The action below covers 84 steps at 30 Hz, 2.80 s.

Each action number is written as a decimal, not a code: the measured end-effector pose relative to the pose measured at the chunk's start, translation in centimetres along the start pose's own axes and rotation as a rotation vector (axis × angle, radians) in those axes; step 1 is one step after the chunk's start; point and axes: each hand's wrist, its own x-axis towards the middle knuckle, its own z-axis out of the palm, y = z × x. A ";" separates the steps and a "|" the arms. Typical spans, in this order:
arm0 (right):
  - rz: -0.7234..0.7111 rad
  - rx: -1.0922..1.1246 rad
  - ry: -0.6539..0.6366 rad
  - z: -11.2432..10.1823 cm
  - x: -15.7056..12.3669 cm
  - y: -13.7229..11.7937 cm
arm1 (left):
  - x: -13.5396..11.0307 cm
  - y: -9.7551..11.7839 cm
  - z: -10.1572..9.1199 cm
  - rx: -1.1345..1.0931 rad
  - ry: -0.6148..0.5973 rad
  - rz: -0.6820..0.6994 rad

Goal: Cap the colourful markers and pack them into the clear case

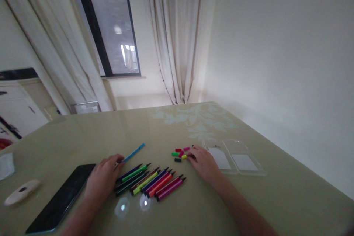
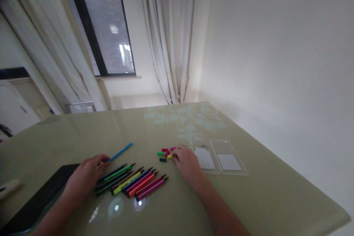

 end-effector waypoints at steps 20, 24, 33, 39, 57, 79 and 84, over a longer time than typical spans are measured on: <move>-0.275 0.466 0.173 1.4 -0.8 -3.2 | -2.7 10.1 -0.7 -0.588 -0.021 0.284; -0.333 0.440 0.090 2.1 -1.2 -3.6 | -3.2 10.7 -0.1 -0.590 -0.055 0.350; -0.234 0.454 0.315 0.0 0.4 0.1 | -1.2 7.0 -0.9 -0.512 0.150 0.230; 0.053 0.253 0.447 -1.3 1.3 3.7 | 1.0 0.5 -1.3 -0.310 0.056 0.001; -0.108 0.068 0.011 -0.3 0.6 0.8 | 0.0 -1.5 -1.9 -0.344 -0.458 0.154; 0.000 -0.126 0.014 -0.4 0.5 1.7 | -5.7 12.8 1.3 -0.172 -0.030 0.650; 0.062 -0.148 0.092 -0.2 0.8 1.6 | -6.3 13.0 2.0 -0.147 -0.088 0.696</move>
